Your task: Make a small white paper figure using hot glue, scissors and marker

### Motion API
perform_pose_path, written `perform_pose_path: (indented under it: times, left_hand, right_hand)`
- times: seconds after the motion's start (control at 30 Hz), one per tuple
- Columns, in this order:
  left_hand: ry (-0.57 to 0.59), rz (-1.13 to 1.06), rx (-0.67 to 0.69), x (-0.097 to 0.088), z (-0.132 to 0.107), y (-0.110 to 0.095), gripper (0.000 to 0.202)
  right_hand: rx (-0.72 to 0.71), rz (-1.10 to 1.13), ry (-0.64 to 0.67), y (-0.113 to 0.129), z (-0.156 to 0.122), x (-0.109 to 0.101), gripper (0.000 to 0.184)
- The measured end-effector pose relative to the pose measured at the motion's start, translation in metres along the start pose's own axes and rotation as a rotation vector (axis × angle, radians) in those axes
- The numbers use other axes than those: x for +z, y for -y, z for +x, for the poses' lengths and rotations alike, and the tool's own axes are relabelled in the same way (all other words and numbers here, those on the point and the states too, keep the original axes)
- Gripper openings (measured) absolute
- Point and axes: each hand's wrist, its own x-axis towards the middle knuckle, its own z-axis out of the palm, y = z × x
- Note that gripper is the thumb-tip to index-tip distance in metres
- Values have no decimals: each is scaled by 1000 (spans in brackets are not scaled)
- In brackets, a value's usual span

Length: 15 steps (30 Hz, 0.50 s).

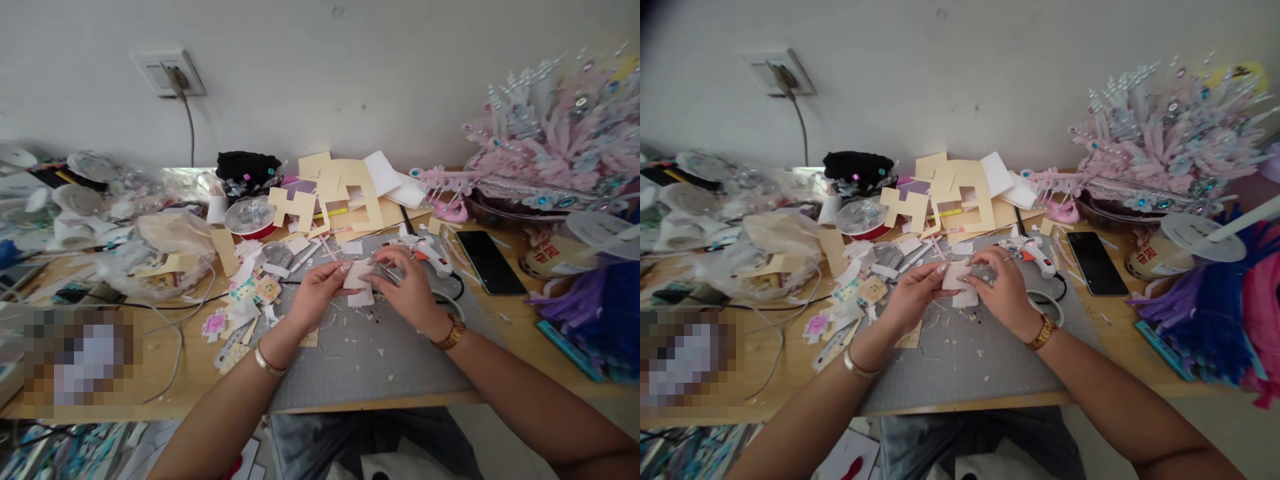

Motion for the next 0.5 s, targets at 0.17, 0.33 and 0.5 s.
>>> perform_pose_path:
  times: [0.17, 0.33, 0.5]
  left_hand:
    - [-4, 13, -23, 1, 0, -1, 44]
    - [-62, 42, -18, 0, 2, -3, 49]
    - [-234, 115, 51, -15, 14, -4, 45]
  right_hand:
    - [28, 3, -7, -2, 0, 1, 18]
    - [69, 56, -3, -3, -1, 2, 12]
    - [235, 155, -61, -8, 6, -2, 14]
